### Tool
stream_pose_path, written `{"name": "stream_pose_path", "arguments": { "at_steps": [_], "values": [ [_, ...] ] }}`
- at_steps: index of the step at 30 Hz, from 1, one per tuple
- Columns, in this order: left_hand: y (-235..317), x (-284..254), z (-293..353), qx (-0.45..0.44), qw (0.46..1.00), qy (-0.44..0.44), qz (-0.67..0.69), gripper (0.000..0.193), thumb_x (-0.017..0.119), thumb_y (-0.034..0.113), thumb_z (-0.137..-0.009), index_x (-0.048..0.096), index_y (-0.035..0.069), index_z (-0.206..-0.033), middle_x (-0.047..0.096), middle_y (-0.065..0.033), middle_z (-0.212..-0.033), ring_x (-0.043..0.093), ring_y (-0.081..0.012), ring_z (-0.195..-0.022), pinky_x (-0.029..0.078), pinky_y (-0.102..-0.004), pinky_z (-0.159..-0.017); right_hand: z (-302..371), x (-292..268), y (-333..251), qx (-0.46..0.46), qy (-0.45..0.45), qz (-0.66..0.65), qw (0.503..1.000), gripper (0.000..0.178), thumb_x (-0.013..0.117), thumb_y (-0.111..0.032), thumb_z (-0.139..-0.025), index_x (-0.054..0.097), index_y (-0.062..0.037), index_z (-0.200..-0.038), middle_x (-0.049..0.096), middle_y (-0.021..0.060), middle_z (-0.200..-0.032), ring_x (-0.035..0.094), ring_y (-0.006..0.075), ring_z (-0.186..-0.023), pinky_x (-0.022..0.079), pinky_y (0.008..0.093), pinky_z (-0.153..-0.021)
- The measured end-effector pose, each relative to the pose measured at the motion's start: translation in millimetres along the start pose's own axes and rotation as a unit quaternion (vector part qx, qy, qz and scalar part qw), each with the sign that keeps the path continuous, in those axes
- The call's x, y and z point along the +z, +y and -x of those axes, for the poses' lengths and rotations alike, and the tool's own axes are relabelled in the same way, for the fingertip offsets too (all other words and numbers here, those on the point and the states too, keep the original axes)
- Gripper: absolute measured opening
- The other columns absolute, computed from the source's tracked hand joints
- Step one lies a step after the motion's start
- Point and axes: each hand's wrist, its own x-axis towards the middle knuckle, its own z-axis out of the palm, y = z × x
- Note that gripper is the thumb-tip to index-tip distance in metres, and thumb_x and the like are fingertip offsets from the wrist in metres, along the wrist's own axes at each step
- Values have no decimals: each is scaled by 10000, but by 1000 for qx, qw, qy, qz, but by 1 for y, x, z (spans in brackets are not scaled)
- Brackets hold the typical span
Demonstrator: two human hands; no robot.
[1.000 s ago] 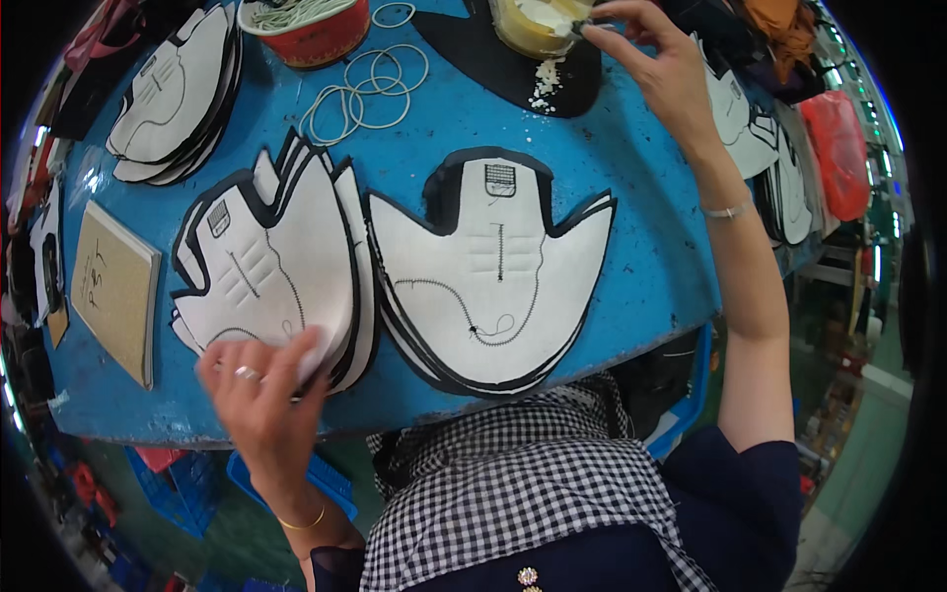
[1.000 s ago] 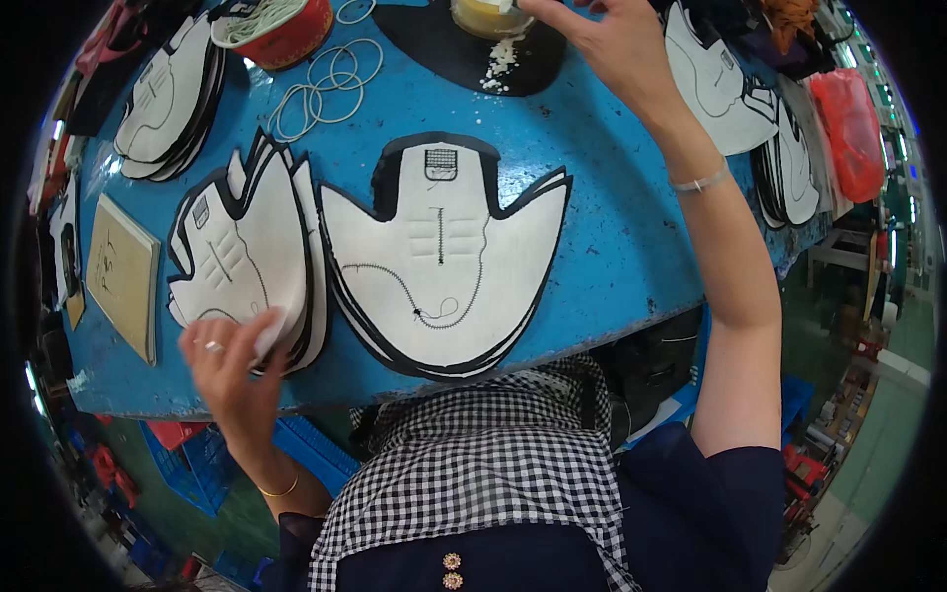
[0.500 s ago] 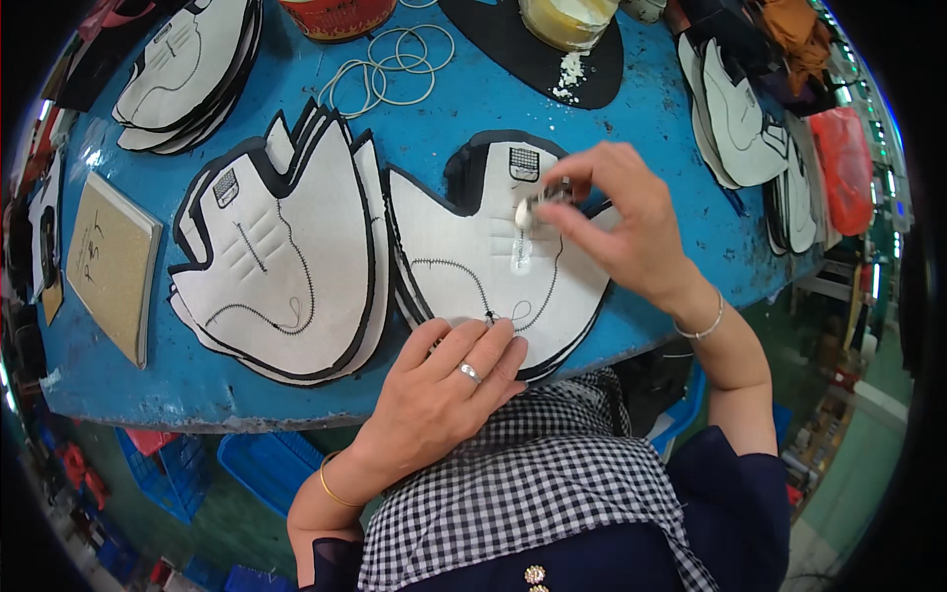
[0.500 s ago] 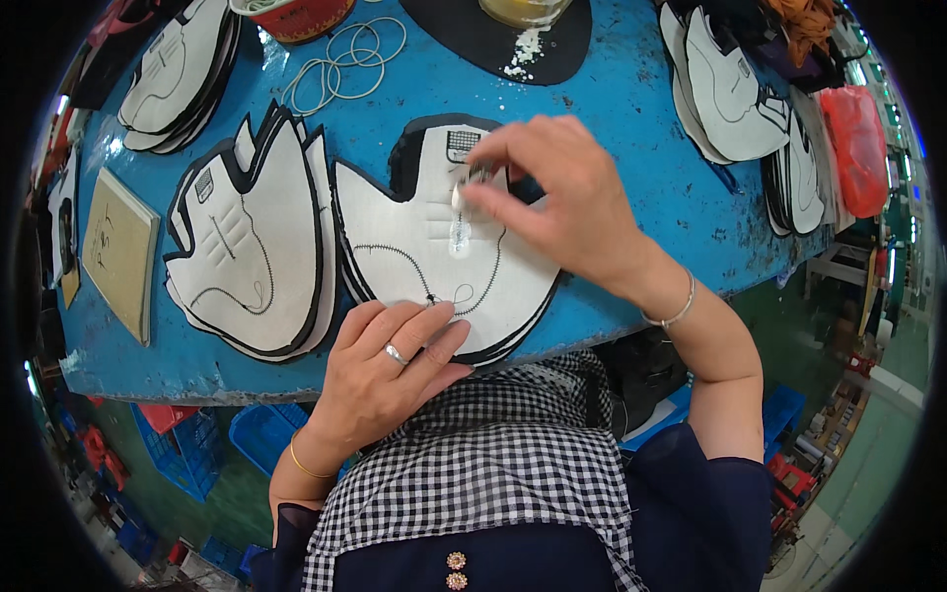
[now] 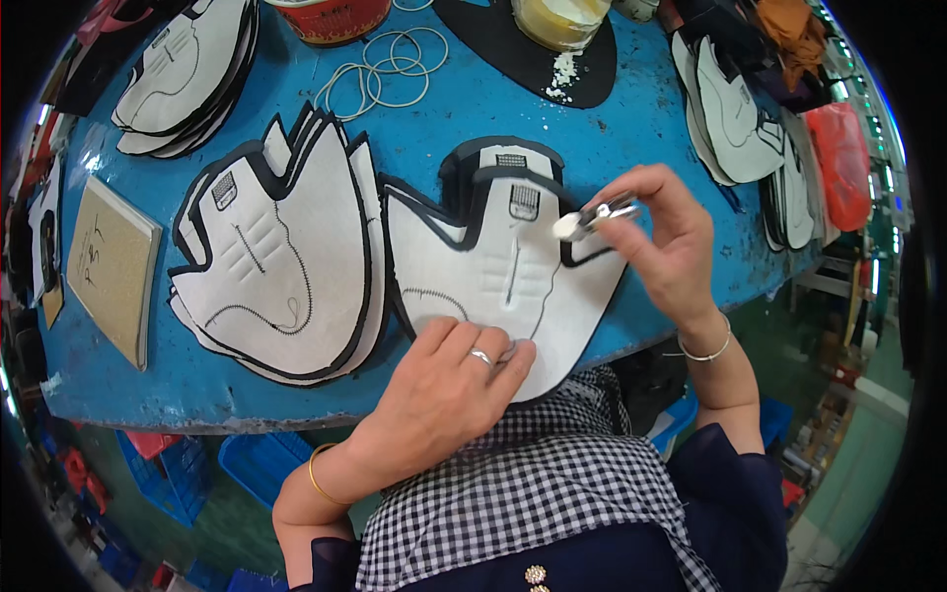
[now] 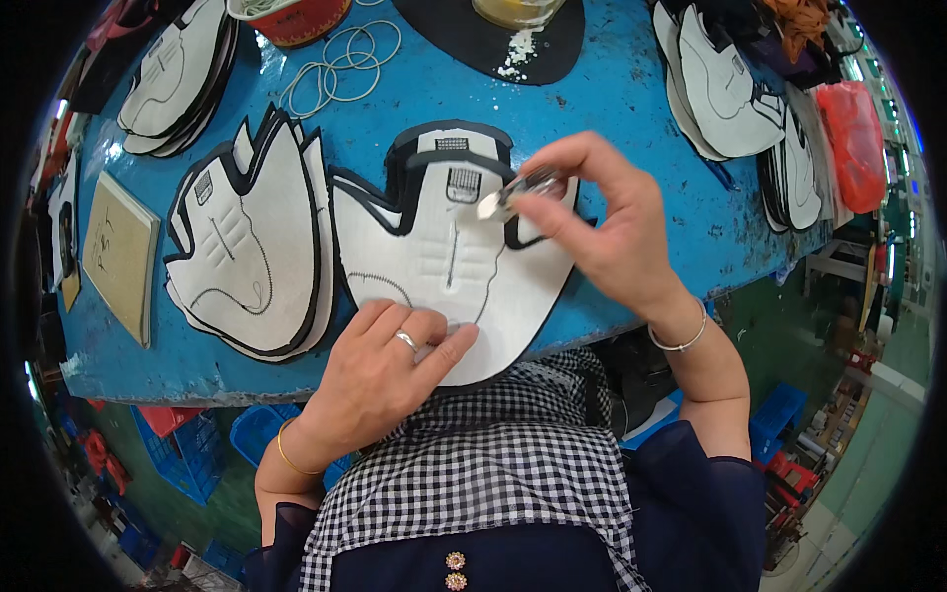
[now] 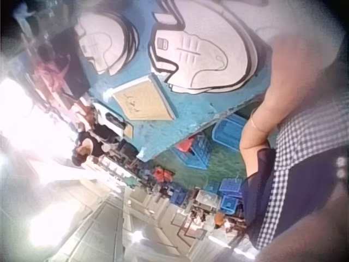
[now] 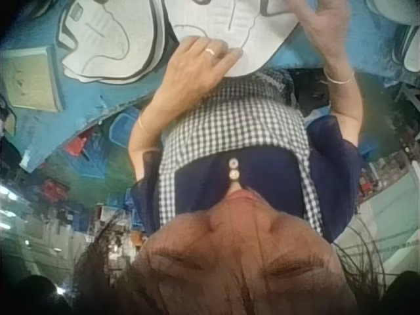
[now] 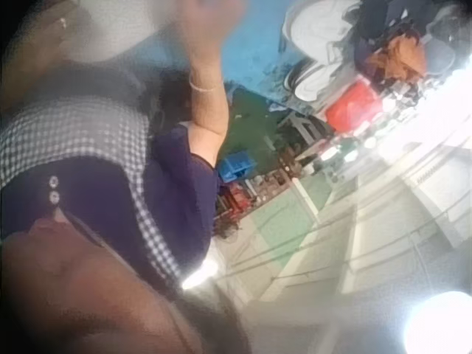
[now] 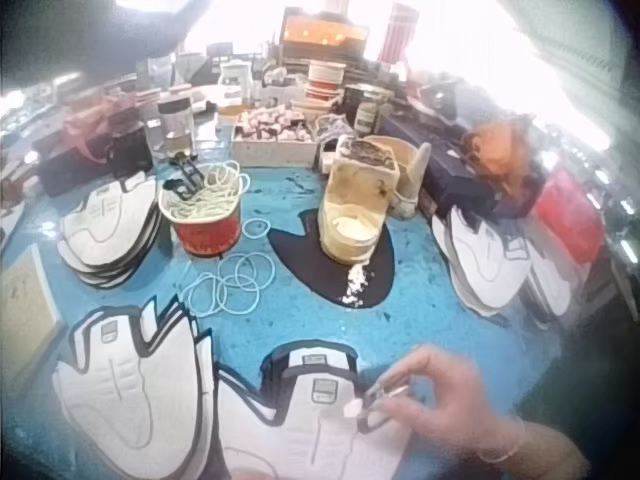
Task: The person applies adhesive to shoe upper panels with an adhesive brush, then attaches black strips to the panels by hand.
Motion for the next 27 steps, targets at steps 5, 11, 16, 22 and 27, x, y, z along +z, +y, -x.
{"name": "stream_pose_path", "arguments": {
  "at_steps": [5,11,16,22,27],
  "values": [
    [-6,-3,5,0,996,29,85,400,661,64,-713,730,78,-1107,547,-19,-778,552,-203,-730,482,-369,-720,8,-8,16,70,90,-208,972,170,692,-28,-938,636,-6,-1097,657,1,-989,570,63,-860,471,221,-790],
    [12,-67,31,16,956,288,-48,315,709,225,-630,781,190,-934,374,50,-641,478,-126,-606,498,-312,-654,15,-9,20,94,114,-246,958,163,695,-36,-936,641,-13,-1088,650,3,-990,570,60,-892,462,211,-806],
    [-8,-88,68,-68,874,364,-314,220,707,195,-813,649,13,-922,491,-56,-696,481,-219,-565,448,-424,-638,12,5,9,69,79,-159,982,168,743,-66,-888,678,-22,-1036,669,-3,-966,595,73,-847,480,231,-797],
    [-17,-42,56,-171,976,124,-48,372,850,214,-670,762,132,-1022,648,-64,-1163,589,-283,-1060,452,-415,-904,7,14,7,-27,-22,10,999,230,816,-133,-808,705,-62,-997,698,29,-891,615,142,-762,469,287,-773],
    [10,16,14,-57,995,63,55,457,821,248,-728,710,103,-1146,637,-41,-1259,614,-221,-1072,458,-388,-911,-9,22,3,-122,-67,112,984,253,829,-139,-767,699,-69,-971,690,28,-861,617,177,-746,455,327,-750]
  ]
}}
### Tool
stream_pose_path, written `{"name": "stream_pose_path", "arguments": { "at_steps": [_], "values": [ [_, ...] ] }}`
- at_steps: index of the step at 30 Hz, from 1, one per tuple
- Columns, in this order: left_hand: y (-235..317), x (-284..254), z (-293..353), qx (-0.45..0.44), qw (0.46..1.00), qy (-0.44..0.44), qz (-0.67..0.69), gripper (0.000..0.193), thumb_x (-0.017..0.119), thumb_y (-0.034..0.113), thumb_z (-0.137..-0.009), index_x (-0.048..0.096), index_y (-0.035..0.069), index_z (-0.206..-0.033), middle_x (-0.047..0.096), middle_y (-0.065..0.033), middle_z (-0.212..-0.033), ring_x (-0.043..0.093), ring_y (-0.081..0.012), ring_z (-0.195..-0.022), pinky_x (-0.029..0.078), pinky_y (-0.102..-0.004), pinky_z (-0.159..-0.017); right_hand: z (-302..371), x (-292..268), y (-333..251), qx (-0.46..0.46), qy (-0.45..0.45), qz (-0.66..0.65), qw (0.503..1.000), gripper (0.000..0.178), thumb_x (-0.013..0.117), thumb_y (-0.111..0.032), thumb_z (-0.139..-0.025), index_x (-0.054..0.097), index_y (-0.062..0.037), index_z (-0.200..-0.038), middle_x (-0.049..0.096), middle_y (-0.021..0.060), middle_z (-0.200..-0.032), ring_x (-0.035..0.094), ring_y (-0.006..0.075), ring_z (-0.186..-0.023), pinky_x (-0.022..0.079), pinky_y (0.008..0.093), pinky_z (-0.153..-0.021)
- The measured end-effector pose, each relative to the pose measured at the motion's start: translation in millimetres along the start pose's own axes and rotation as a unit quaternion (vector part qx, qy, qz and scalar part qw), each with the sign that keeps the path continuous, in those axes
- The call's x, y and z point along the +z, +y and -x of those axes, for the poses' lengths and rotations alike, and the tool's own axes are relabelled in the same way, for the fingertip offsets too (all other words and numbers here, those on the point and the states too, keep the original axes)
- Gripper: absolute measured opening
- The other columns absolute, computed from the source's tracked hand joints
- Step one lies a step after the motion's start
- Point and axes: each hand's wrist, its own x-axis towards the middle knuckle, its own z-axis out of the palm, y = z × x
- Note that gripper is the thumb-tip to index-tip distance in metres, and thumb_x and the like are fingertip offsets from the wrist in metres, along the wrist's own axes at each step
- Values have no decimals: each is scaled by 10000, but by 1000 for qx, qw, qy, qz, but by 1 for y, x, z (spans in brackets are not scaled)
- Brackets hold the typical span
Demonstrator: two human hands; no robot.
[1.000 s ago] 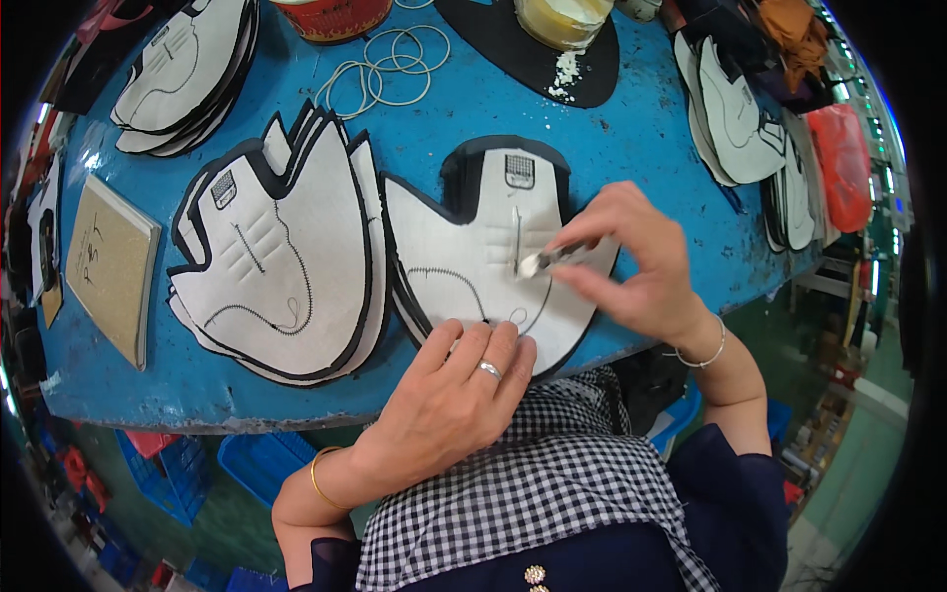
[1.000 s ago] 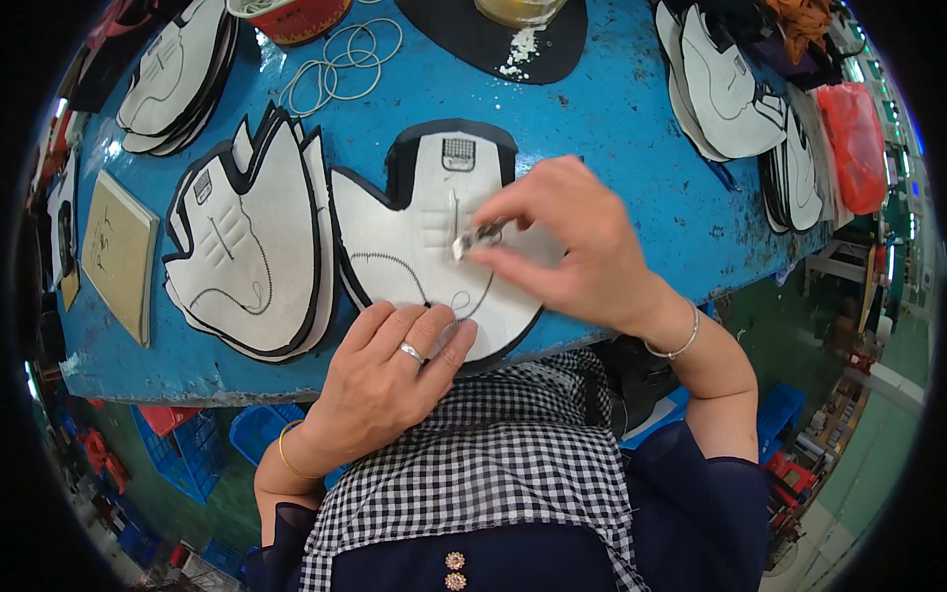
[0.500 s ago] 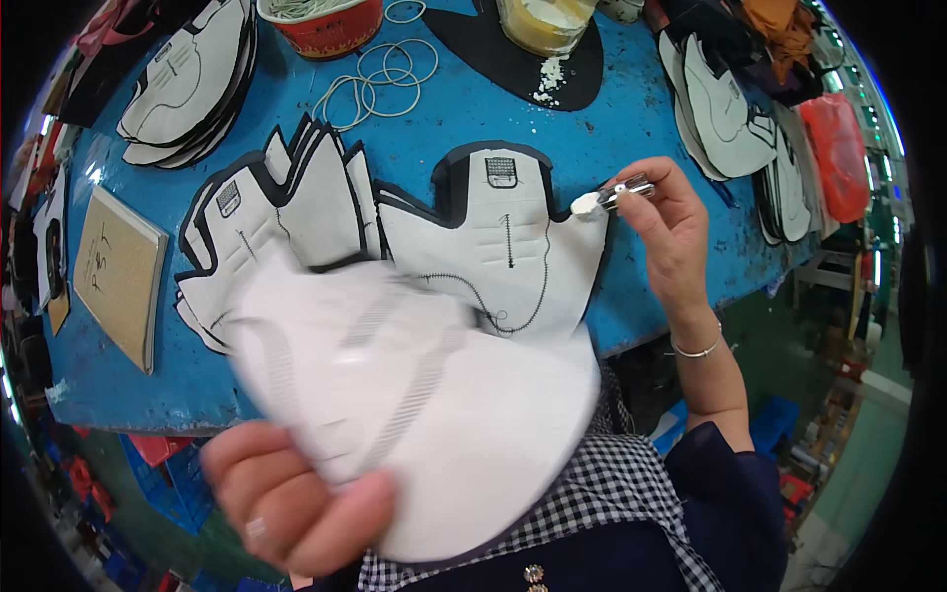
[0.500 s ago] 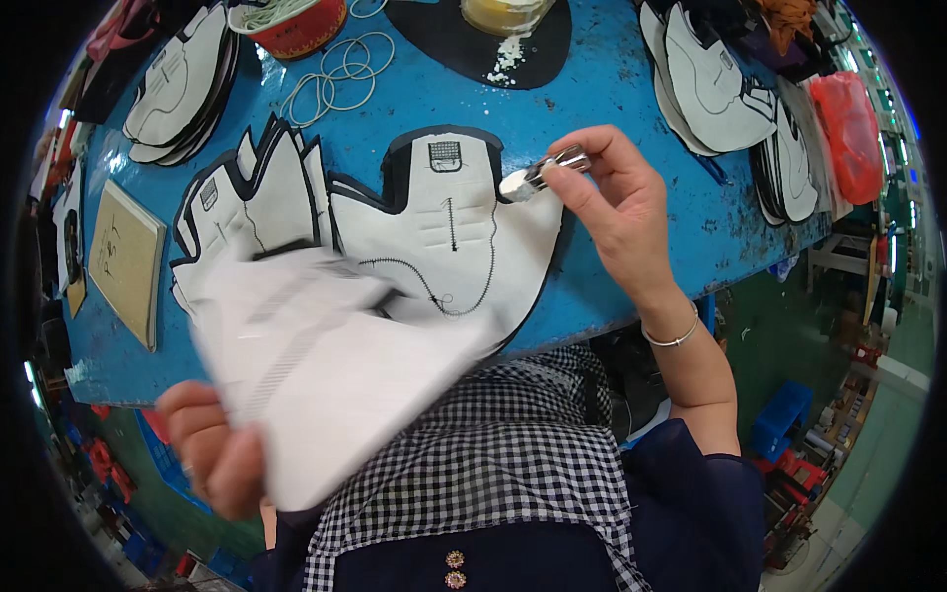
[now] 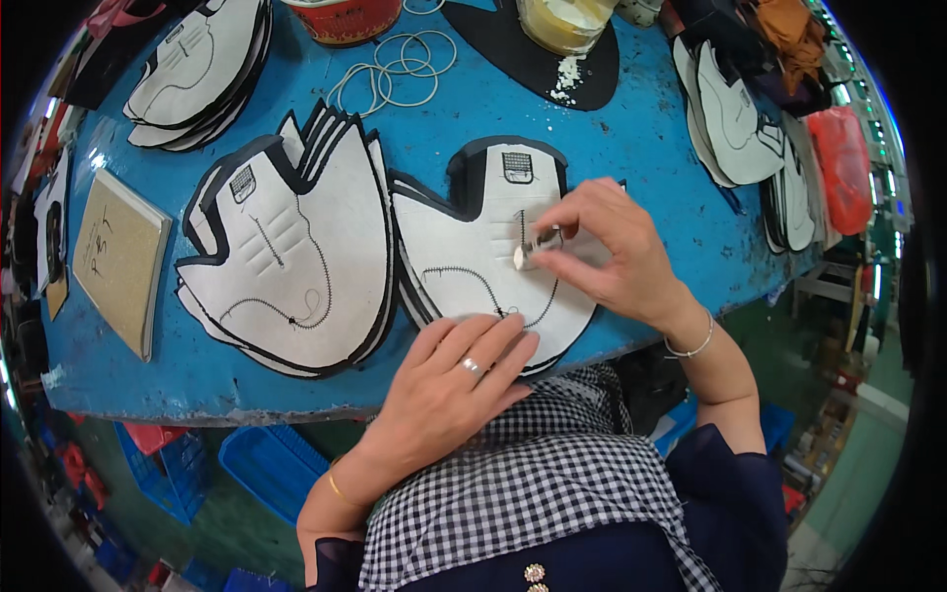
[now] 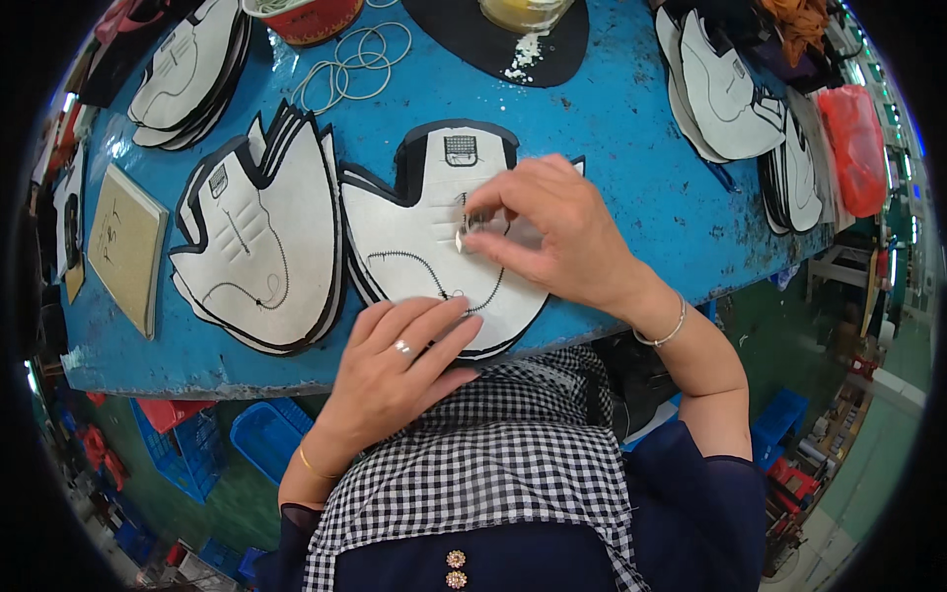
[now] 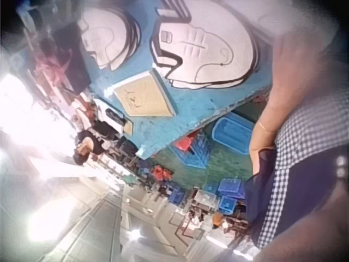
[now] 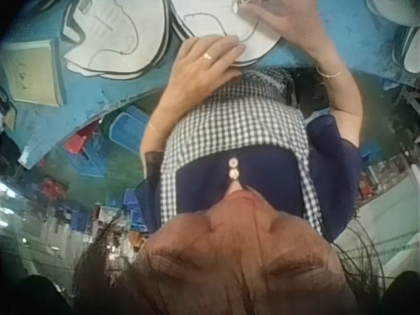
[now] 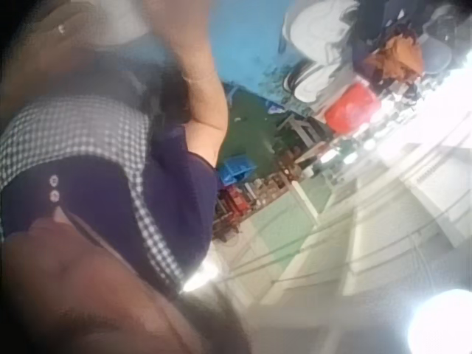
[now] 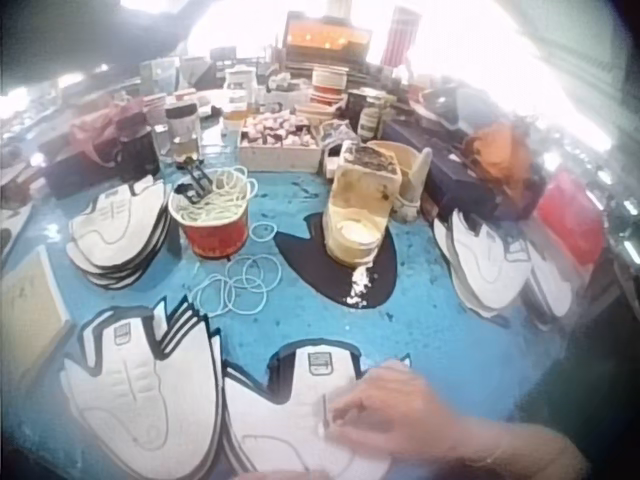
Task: The person applies adhesive to shoe upper panels with an adhesive brush, then attaches black strips to the panels by hand.
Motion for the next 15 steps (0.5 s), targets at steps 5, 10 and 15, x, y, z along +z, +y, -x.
{"name": "stream_pose_path", "arguments": {
  "at_steps": [5,10,15],
  "values": [
    [-2,9,-6,36,998,3,-47,429,808,239,-744,706,74,-1128,645,-58,-1209,617,-225,-1050,483,-387,-886,-16,5,14,-35,88,92,991,256,835,-144,-747,688,-79,-946,690,27,-854,618,193,-741,445,339,-754],
    [4,1,-12,40,998,-12,-46,339,763,161,-788,705,47,-1101,652,-86,-1171,626,-235,-1024,509,-390,-851,-7,-1,3,-120,29,76,989,286,856,-88,-713,702,-94,-954,657,22,-820,577,204,-721,436,343,-730],
    [9,-3,-15,50,992,-32,-109,338,680,51,-770,703,43,-1107,648,-110,-1117,636,-244,-977,513,-381,-816,2,-11,-6,-39,-30,-15,999,234,847,-87,-726,708,-87,-914,676,40,-858,599,184,-743,447,316,-737]
  ]
}}
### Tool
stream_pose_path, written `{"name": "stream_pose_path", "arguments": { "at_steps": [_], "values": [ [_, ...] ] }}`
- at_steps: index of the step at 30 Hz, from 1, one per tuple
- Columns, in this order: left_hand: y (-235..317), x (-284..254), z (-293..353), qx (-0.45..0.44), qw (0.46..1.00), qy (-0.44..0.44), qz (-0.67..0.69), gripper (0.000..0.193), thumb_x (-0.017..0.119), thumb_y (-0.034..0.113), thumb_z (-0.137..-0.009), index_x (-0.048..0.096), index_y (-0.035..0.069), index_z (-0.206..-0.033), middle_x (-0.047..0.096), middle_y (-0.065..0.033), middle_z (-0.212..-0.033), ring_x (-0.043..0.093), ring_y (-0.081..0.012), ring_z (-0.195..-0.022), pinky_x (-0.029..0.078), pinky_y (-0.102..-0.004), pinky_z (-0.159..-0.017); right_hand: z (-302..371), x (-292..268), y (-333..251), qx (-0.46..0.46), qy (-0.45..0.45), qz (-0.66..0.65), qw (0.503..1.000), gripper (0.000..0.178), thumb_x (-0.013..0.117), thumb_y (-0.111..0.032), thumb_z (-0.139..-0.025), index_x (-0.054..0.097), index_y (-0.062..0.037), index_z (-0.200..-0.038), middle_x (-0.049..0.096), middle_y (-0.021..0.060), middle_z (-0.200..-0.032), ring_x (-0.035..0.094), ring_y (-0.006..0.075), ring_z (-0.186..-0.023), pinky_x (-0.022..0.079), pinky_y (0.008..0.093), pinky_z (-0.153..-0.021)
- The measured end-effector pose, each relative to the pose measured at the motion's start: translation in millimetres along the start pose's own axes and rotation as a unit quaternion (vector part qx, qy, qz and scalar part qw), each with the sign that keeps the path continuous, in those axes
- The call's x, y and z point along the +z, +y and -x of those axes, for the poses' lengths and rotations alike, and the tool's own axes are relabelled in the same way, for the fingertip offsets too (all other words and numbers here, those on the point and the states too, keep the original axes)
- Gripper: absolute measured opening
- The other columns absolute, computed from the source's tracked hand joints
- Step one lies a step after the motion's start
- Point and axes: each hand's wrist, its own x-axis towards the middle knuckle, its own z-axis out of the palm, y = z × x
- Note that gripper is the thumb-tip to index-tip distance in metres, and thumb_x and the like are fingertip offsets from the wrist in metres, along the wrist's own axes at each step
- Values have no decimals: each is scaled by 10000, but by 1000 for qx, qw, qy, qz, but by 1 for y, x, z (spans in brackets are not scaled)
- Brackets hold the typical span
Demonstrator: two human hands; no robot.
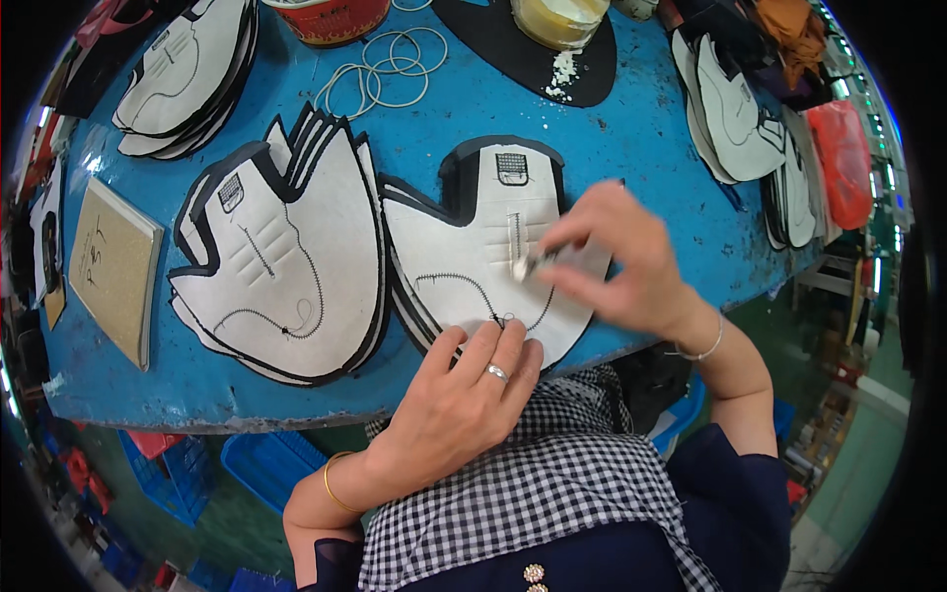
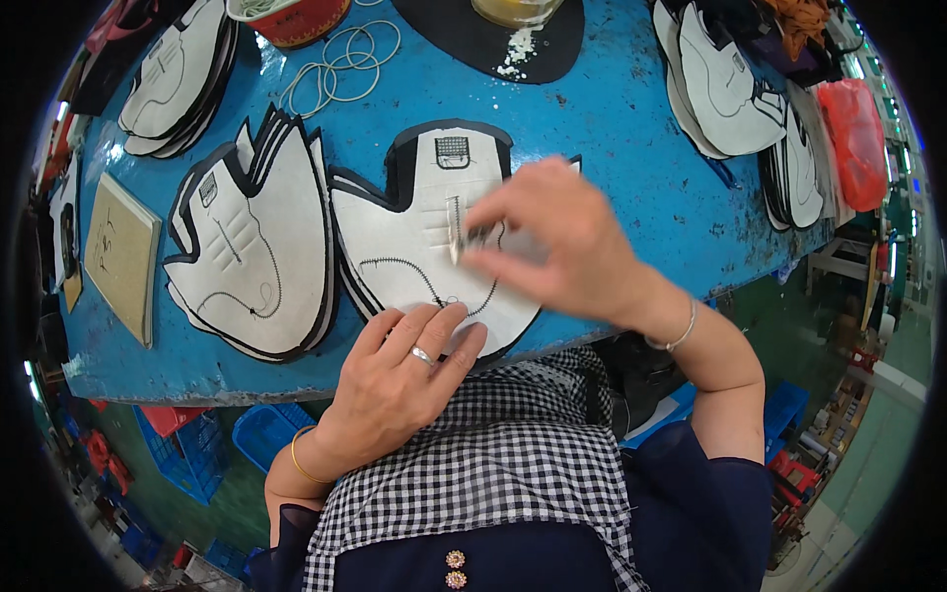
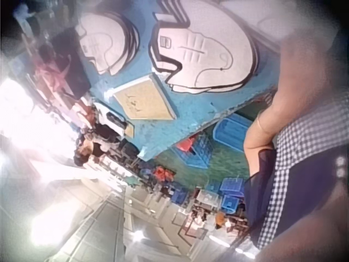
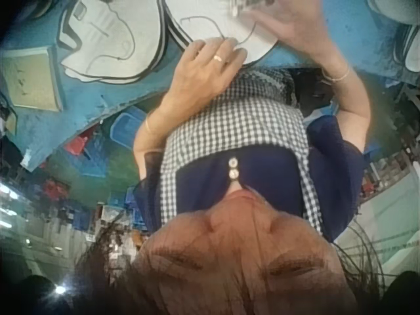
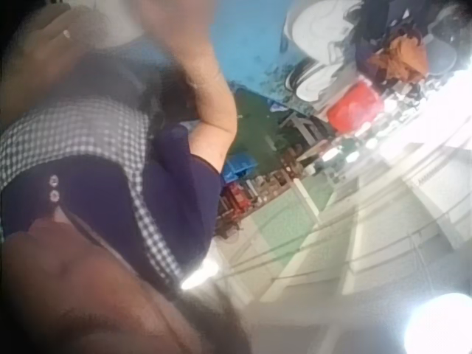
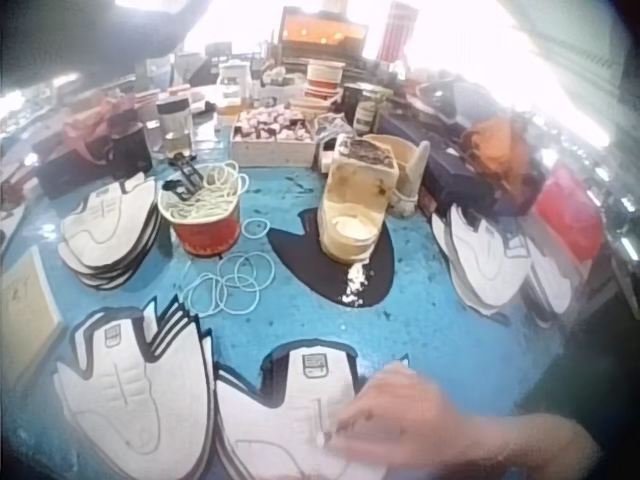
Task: The person applies adhesive to shoe upper panels with an adhesive brush, then attaches black strips to the panels by hand.
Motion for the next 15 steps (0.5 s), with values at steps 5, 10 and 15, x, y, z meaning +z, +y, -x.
{"name": "stream_pose_path", "arguments": {
  "at_steps": [5,10,15],
  "values": [
    [-8,2,-8,9,999,49,-1,310,626,86,-780,703,1,-1069,596,-94,-905,601,-217,-844,496,-357,-765,-48,-46,77,136,216,-80,964,141,685,-98,-938,678,-40,-1065,692,15,-997,634,90,-953,501,249,-877],
    [-2,-44,-1,45,991,126,11,352,655,75,-714,748,102,-1052,548,18,-778,546,-149,-703,465,-295,-701,-104,-72,149,187,295,-8,937,170,785,-153,-858,707,-47,-966,644,0,-892,586,113,-781,479,275,-694],
    [-16,-77,43,2,936,319,-150,265,648,304,-741,749,218,-971,528,29,-802,532,-170,-734,441,-390,-775,-121,-65,146,138,256,109,951,205,792,-171,-849,709,-24,-966,655,50,-874,601,143,-769,487,276,-710]
  ]
}}
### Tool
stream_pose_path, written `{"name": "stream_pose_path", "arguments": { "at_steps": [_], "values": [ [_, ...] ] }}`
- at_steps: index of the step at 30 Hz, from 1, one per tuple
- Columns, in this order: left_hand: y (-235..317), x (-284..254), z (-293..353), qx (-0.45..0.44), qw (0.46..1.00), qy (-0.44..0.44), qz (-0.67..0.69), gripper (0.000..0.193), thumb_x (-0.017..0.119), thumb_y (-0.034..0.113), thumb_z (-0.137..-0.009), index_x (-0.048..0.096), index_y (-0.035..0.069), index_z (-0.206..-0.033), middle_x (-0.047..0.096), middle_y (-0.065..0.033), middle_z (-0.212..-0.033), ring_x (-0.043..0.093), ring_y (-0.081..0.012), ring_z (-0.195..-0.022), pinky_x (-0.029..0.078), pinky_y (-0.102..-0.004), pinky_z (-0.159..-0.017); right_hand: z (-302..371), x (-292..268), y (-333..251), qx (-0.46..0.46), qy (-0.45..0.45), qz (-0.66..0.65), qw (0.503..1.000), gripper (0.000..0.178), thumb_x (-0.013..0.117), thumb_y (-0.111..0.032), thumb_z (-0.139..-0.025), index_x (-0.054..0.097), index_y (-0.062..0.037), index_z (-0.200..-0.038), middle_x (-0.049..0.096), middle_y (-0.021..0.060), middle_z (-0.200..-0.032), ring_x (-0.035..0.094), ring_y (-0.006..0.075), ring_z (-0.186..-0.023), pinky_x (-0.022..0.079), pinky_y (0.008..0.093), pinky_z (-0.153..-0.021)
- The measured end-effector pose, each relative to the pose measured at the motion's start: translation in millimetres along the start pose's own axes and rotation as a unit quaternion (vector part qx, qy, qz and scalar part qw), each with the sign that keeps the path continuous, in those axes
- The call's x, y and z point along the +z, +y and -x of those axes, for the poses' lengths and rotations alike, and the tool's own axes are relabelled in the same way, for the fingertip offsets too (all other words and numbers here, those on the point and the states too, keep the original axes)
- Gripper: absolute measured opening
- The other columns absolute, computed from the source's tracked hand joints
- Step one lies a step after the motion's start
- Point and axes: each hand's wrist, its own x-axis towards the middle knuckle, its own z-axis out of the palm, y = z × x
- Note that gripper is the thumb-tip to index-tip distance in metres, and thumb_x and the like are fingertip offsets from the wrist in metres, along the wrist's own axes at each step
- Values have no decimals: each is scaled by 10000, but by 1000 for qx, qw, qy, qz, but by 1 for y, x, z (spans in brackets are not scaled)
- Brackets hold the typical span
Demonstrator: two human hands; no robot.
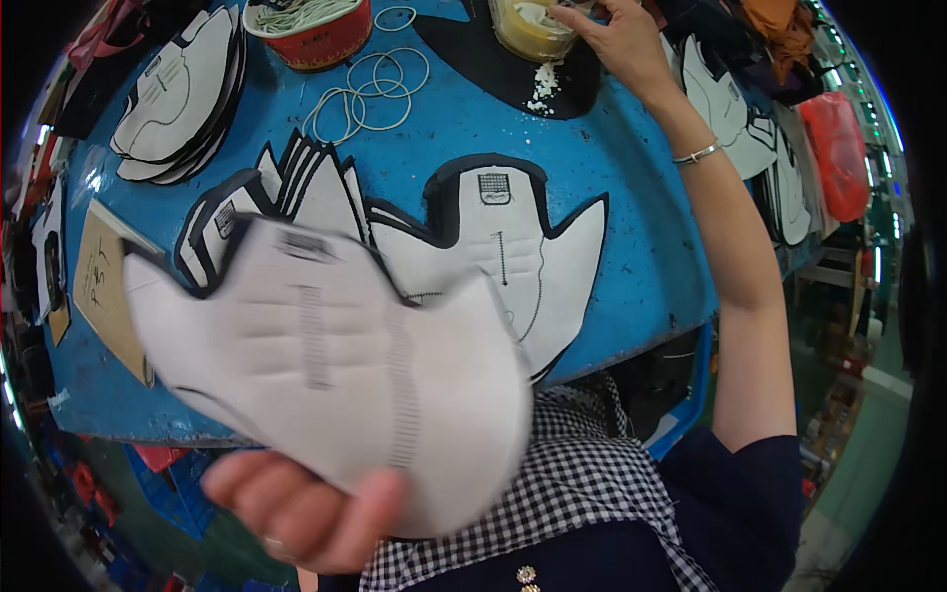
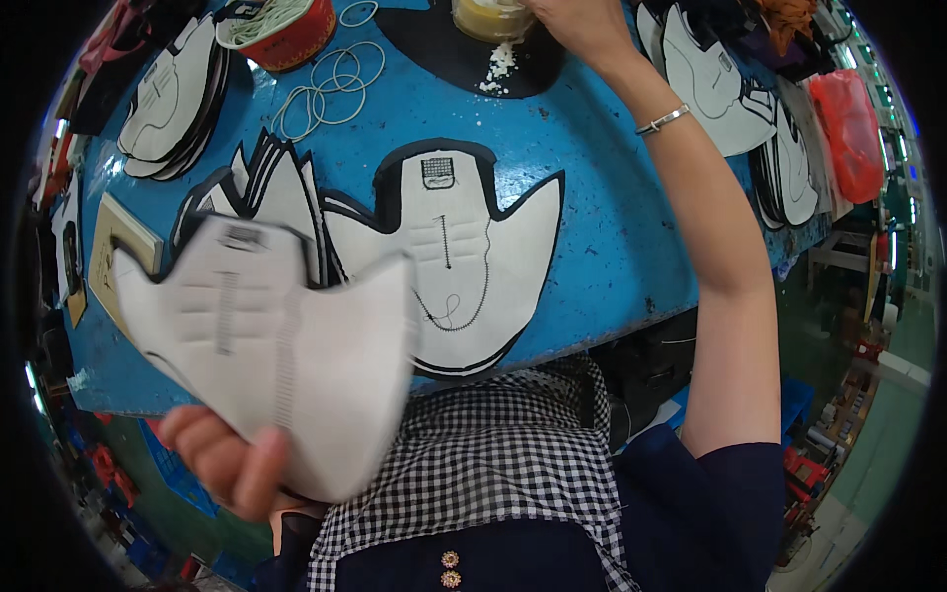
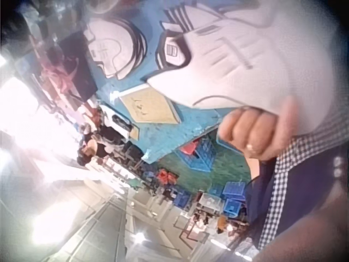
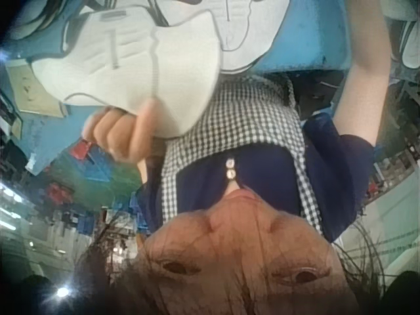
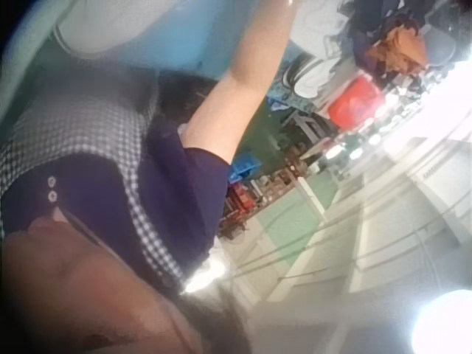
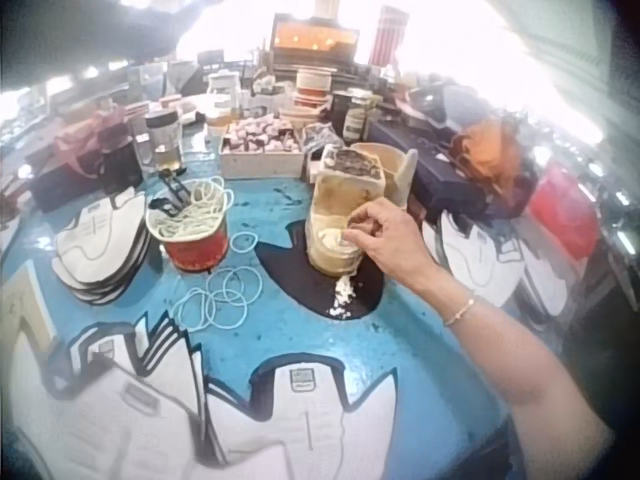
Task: The person applies adhesive to shoe upper panels with an adhesive brush, then attaches black strips to the panels by hand.
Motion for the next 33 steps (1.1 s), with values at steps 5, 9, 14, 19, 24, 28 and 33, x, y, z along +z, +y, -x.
{"name": "stream_pose_path", "arguments": {
  "at_steps": [5,9,14,19,24,28,33],
  "values": [
    [-42,7,13,-130,969,-183,-99,350,817,193,-641,741,93,-967,609,-73,-967,584,-287,-833,462,-433,-782,12,-25,1,-48,7,73,996,206,791,-176,-854,707,-21,-961,653,49,-851,600,126,-771,479,257,-734],
    [-23,27,21,-164,953,-247,66,415,870,193,-629,760,148,-1027,652,-43,-1035,618,-253,-906,465,-426,-808,38,-41,-17,106,-42,-166,980,204,787,-185,-868,705,-29,-970,651,21,-835,585,83,-770,468,238,-706],
    [26,71,27,-85,937,-236,242,430,818,230,-727,710,103,-1124,658,-71,-1167,628,-232,-1051,484,-380,-873,111,-48,-71,53,-261,-188,945,171,730,-151,-898,686,-48,-1027,701,18,-964,633,89,-902,498,266,-853],
    [39,89,34,-46,935,-278,216,429,799,261,-759,702,92,-1141,645,-50,-1207,627,-220,-1039,489,-372,-867,149,-36,-98,-48,-315,-145,937,205,801,-175,-812,698,-81,-962,656,14,-821,618,143,-786,473,307,-819],
    [39,88,25,-50,926,-294,231,416,786,244,-769,699,75,-1139,641,-57,-1175,624,-220,-1025,499,-370,-857,145,-20,-89,-121,-230,-80,962,207,805,-166,-790,688,-88,-943,618,7,-764,592,169,-724,438,340,-780],
    [42,87,22,-15,932,-308,189,354,727,157,-797,693,49,-1133,639,-84,-1153,631,-233,-1018,515,-367,-844,143,-18,-90,-182,-171,-28,968,213,815,-161,-780,682,-99,-934,620,9,-760,591,183,-713,436,354,-769],
    [46,86,16,-19,936,-301,181,349,666,88,-786,687,26,-1128,634,-102,-1126,639,-246,-989,529,-373,-821,166,-32,-105,-230,-209,-48,949,238,836,-157,-759,688,-111,-940,636,13,-781,597,203,-728,452,366,-791]
  ]
}}
